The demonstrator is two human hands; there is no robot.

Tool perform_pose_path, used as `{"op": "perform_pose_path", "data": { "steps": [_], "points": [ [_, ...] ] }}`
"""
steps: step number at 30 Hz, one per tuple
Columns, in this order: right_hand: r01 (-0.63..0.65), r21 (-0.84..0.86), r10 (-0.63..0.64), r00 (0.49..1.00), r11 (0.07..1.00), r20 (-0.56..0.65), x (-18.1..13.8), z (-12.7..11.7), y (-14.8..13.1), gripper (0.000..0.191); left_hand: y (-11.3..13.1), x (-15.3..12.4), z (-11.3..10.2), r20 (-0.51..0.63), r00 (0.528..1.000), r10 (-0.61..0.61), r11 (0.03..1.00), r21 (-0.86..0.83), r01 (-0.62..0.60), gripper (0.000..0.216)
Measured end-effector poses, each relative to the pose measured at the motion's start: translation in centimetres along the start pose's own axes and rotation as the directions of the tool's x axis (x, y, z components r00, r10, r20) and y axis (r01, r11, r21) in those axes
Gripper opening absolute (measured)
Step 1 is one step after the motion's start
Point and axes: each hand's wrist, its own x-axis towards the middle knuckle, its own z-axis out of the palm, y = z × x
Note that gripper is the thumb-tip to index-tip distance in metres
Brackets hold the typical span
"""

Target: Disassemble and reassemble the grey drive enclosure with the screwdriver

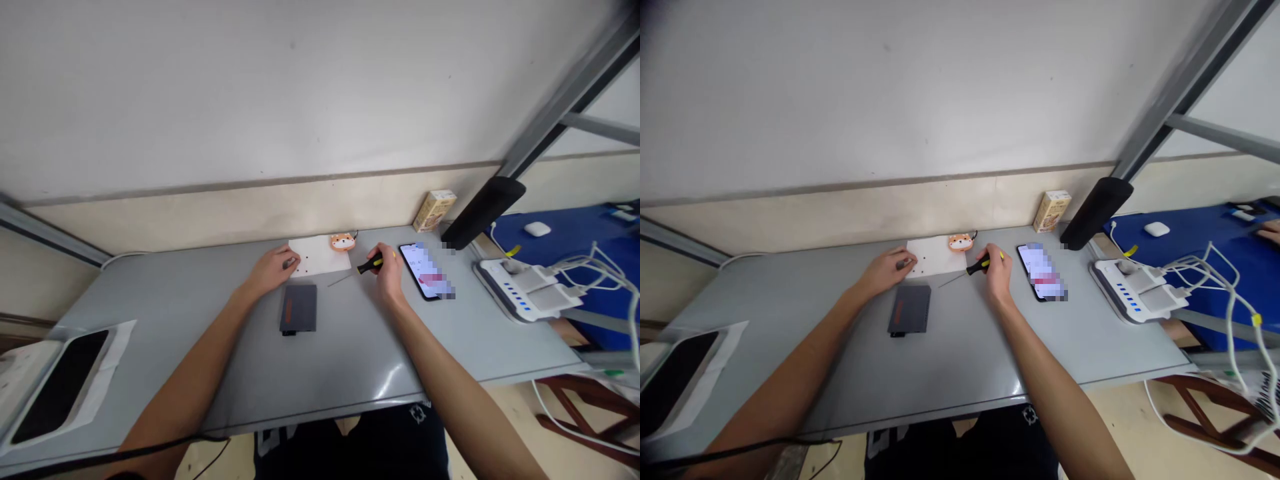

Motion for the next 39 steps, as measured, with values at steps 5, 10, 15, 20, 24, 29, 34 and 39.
{"op": "perform_pose_path", "data": {
  "steps": [5, 10, 15, 20, 24, 29, 34, 39],
  "points": [
    [-0.005, 0.014, 0.005, 1.0, 1.0, -0.019, 0.2, -0.1, -0.1, 0.035, 0.0, -0.5, -0.5, -0.018, 0.996, -0.082, 0.996, -0.021, 0.081, 0.031],
    [-0.014, 0.019, 0.015, 1.0, 1.0, -0.021, 0.3, 0.1, 0.5, 0.034, 0.5, -1.8, -1.3, 0.051, 0.997, -0.053, 0.994, -0.095, 0.058, 0.032],
    [0.023, -0.029, -0.022, 0.999, 0.999, 0.037, 0.2, 0.3, 1.3, 0.034, 0.6, -2.3, -1.2, 0.108, 0.994, -0.006, 0.995, -0.096, 0.016, 0.032],
    [0.042, -0.018, -0.041, 0.999, 0.999, 0.035, 0.5, 0.1, 1.5, 0.036, 0.3, -1.9, -0.4, 0.06, 0.998, -0.009, 0.996, -0.09, 0.015, 0.03],
    [0.043, -0.026, -0.043, 0.999, 0.999, 0.007, 0.6, -0.1, 1.4, 0.036, 0.1, -1.3, -0.3, 0.027, 0.999, -0.043, 0.997, -0.07, 0.045, 0.03],
    [0.046, -0.01, -0.046, 0.999, 0.999, 0.013, 0.4, 0.1, 1.2, 0.034, -0.1, -0.9, -0.3, -0.035, 0.996, -0.086, 0.994, -0.066, 0.083, 0.033],
    [0.038, -0.006, -0.038, 0.999, 0.999, 0.014, 0.3, 0.3, 1.2, 0.034, 0.5, -1.3, -0.4, 0.014, 0.999, -0.032, 0.994, -0.101, 0.034, 0.037],
    [0.039, -0.01, -0.038, 0.999, 0.999, 0.024, 0.2, 0.2, 1.3, 0.033, 0.9, -1.4, -0.4, 0.053, 0.998, 0.018, 0.992, -0.13, -0.011, 0.031]
  ]
}}
